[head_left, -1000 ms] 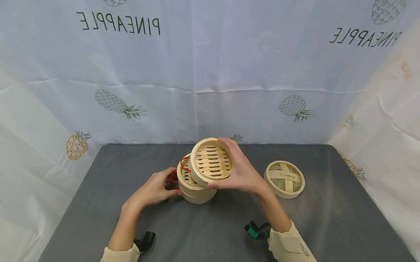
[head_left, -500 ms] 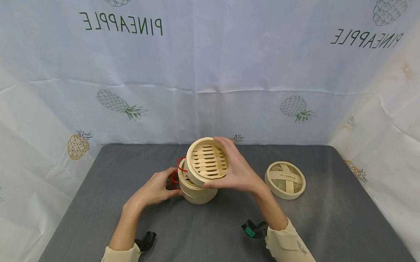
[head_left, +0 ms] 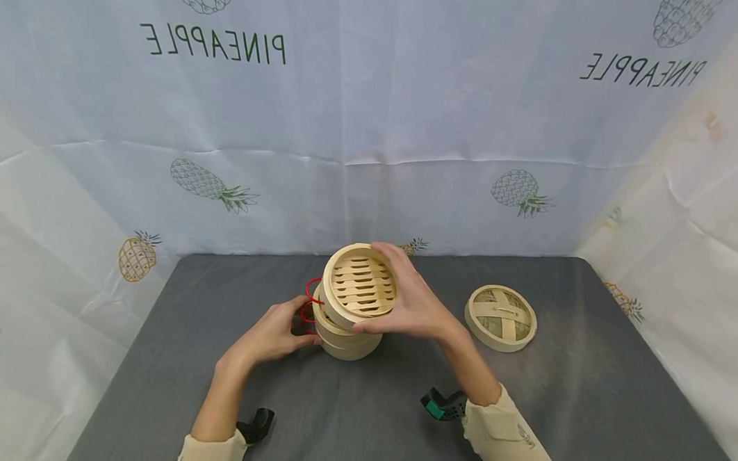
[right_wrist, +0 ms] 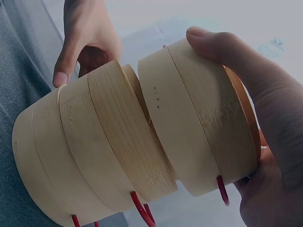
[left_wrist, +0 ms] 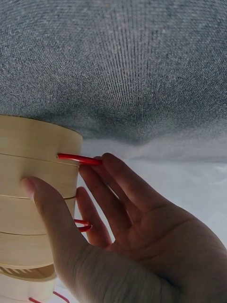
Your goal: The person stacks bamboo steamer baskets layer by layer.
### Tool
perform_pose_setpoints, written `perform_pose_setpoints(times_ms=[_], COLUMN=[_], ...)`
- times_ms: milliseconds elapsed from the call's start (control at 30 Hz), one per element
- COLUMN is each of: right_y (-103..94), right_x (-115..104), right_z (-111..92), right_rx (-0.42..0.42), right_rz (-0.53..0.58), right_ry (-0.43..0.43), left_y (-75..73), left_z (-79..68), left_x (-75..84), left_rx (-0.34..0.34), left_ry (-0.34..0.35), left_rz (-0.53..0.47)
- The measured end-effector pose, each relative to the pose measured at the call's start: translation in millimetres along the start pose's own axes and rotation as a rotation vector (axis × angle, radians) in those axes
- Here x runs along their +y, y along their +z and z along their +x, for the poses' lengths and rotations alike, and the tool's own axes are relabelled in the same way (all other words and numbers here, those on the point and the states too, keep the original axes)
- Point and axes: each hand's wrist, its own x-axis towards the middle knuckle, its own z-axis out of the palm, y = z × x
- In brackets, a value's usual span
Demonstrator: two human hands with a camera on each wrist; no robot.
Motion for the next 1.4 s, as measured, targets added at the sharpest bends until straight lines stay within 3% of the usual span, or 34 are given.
perform_pose_setpoints(times_ms=[700,1400], right_y=[8.8,12.8], right_x=[-2.5,-3.0], right_z=[6.6,11.6], right_rx=[-0.033,-0.049], right_rz=[0.024,0.022], right_ry=[-0.016,0.037], left_y=[1.0,1.9], left_z=[-1.0,-0.6], left_x=[-0.4,-1.8], left_rx=[0.014,0.009], left_ry=[0.058,0.055], left_rz=[-0.032,-0.054])
